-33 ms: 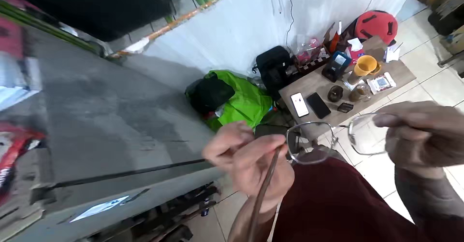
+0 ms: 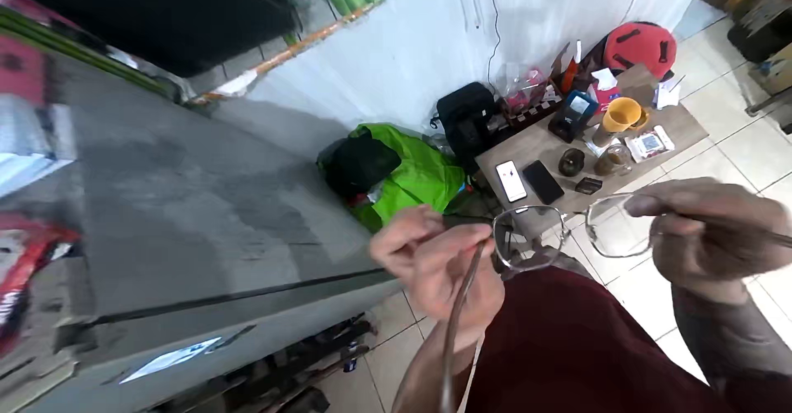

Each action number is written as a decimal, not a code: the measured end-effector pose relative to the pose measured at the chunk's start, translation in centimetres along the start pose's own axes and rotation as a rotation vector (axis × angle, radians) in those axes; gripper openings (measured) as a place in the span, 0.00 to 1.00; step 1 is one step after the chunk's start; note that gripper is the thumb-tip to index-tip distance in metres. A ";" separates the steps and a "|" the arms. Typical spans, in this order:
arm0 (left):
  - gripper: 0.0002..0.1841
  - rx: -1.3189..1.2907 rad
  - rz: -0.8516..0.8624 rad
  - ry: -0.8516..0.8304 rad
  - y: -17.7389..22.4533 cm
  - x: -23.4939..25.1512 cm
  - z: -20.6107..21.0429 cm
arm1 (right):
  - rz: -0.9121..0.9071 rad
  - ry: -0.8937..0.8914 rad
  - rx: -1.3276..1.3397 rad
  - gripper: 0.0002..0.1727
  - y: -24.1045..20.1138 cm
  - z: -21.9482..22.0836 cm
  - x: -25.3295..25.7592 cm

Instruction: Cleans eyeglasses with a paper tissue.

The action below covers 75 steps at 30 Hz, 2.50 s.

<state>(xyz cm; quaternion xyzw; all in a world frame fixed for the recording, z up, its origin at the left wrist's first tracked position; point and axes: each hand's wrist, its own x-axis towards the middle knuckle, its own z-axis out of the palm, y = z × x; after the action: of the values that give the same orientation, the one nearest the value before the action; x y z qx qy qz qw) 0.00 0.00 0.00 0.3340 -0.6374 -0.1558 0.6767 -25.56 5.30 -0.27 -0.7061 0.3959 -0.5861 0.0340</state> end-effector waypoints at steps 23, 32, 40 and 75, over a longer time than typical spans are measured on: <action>0.09 -0.163 -0.235 -0.653 -14.0 -2.5 36.1 | 0.518 0.030 -0.204 0.07 25.3 -21.6 -9.5; 0.28 0.251 -0.886 -0.974 -37.3 -2.1 58.8 | 0.961 -0.042 -0.658 0.13 31.9 -33.8 -17.2; 0.33 0.553 -0.945 -1.295 -45.2 -5.5 66.4 | 1.145 0.071 -0.648 0.12 33.3 -35.2 -20.3; 0.39 -1.535 -1.185 0.244 -6.5 -6.6 26.4 | 0.315 0.076 0.088 0.08 21.5 -7.9 -4.2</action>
<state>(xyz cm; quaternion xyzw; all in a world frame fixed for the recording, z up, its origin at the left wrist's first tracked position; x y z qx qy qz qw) -25.06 -7.27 -10.16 0.0829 -0.0173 -0.8076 0.5836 -43.48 -3.60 -12.25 -0.6103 0.4768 -0.6166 0.1412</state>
